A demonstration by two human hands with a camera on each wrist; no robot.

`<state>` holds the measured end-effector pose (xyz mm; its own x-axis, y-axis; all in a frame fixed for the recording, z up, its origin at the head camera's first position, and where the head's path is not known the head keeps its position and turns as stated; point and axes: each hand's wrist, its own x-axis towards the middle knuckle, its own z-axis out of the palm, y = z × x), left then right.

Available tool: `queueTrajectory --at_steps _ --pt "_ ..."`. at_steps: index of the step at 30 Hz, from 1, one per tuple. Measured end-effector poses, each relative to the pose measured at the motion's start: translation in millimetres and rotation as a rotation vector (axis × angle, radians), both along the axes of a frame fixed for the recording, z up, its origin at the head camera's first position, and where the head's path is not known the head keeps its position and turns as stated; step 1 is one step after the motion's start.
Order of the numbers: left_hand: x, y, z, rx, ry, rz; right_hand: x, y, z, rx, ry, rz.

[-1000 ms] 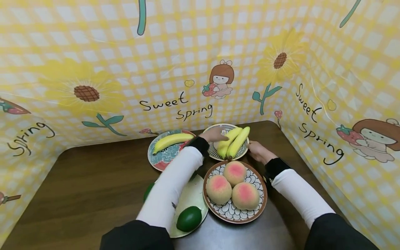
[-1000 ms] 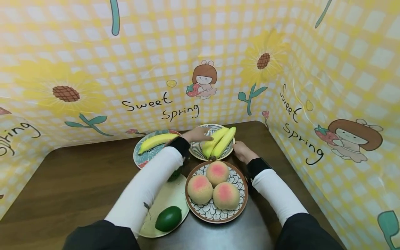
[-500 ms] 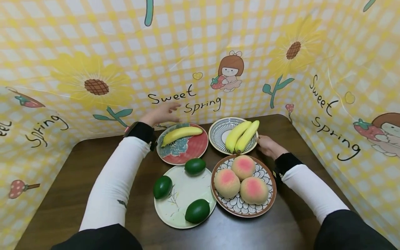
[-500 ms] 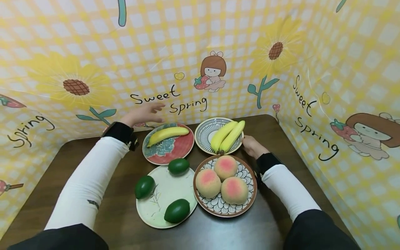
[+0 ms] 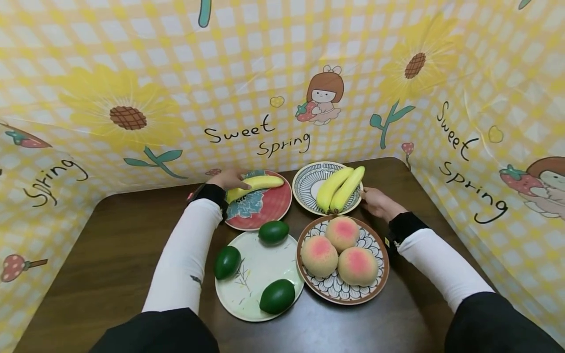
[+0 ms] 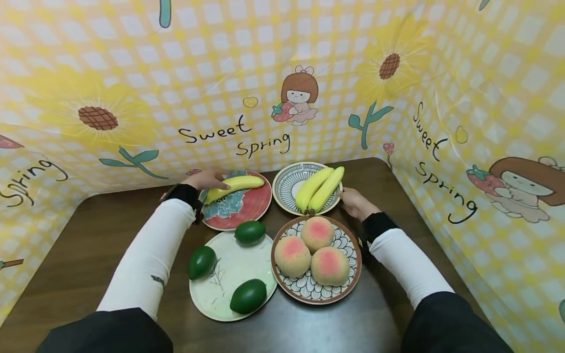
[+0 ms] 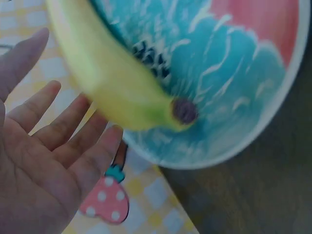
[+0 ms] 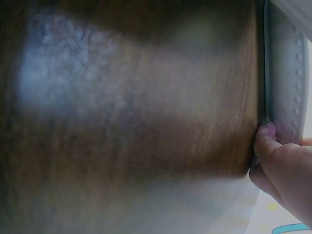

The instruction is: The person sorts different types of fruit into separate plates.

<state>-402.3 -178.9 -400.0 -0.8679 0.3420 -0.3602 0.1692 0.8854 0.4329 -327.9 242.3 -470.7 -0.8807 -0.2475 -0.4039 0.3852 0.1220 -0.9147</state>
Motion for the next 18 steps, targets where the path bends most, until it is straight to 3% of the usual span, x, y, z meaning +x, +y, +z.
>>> queueTrajectory --at_steps 3,8,11,15,17,18 --pt "-3.5 7.5 -12.1 -0.058 0.021 0.034 -5.6 1.6 -8.2 -0.008 0.010 -0.003" --pt "1.4 16.9 -32.1 -0.126 0.118 0.090 -7.5 -3.0 -11.0 -0.029 0.008 -0.006" --pt "0.5 22.9 -38.8 -0.180 0.174 0.090 -8.0 -4.6 -9.2 -0.024 0.002 -0.011" --pt "-1.5 31.3 -36.7 -0.184 0.196 0.061 -10.4 -0.6 -11.2 -0.008 0.006 -0.023" --pt "-1.4 37.7 -29.4 -0.125 0.182 0.032 -21.4 10.8 -24.9 -0.029 -0.008 -0.021" --pt "-0.8 42.3 -24.6 -0.078 0.181 0.013 -34.4 22.8 -40.9 -0.090 -0.014 -0.005"
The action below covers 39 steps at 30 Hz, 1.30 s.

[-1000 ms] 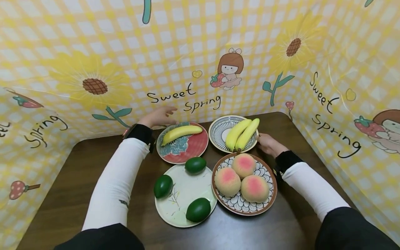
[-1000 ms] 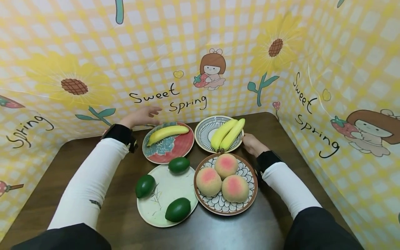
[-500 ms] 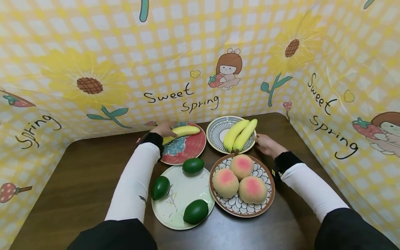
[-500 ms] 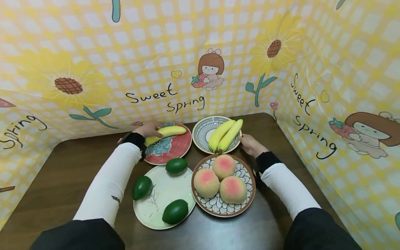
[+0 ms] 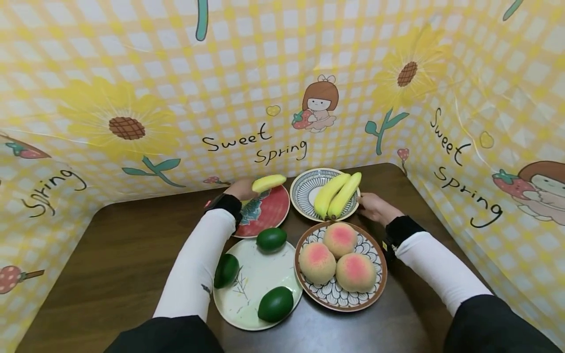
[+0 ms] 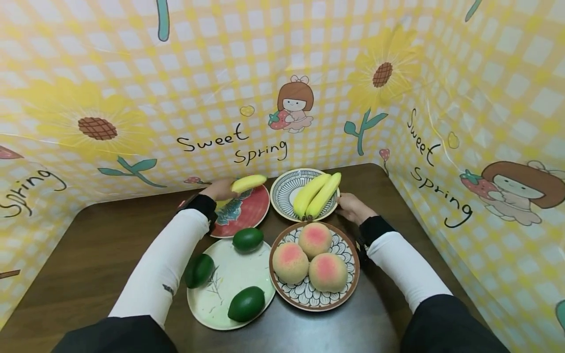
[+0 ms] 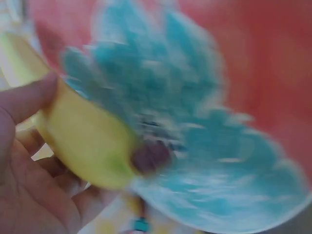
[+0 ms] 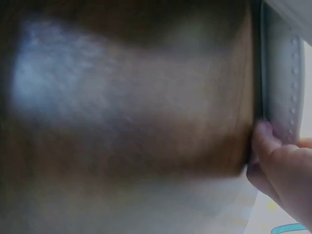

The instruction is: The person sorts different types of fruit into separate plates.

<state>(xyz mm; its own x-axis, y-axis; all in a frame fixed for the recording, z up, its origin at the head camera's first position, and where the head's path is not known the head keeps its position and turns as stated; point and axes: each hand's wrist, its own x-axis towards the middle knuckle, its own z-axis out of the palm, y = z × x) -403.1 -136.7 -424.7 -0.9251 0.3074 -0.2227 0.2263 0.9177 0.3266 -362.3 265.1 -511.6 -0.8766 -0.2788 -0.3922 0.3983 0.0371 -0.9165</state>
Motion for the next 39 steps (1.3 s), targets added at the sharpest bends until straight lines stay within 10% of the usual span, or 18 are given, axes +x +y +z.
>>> queueTrajectory --at_steps 7,17,25,32,35,39 --pt "3.2 70.9 30.1 0.233 -0.003 -0.053 -84.6 72.0 -97.7 -0.298 -0.155 0.012" --pt "-26.7 131.1 -32.1 0.194 -0.027 0.044 -102.2 44.7 -130.8 -0.305 -0.237 0.040" --pt "8.0 136.4 -19.5 0.056 -0.014 0.099 -84.8 16.6 -102.4 -0.242 -0.195 0.109" --pt "-20.3 122.9 -50.0 0.060 -0.041 -0.017 -90.4 18.7 -109.0 -0.224 -0.194 0.107" --pt "-15.8 114.3 -35.8 0.053 -0.077 -0.069 -93.5 25.5 -108.8 -0.242 -0.169 0.128" --pt "15.0 95.2 13.0 0.075 -0.096 -0.147 -39.1 4.5 -23.1 -0.023 -0.088 0.087"
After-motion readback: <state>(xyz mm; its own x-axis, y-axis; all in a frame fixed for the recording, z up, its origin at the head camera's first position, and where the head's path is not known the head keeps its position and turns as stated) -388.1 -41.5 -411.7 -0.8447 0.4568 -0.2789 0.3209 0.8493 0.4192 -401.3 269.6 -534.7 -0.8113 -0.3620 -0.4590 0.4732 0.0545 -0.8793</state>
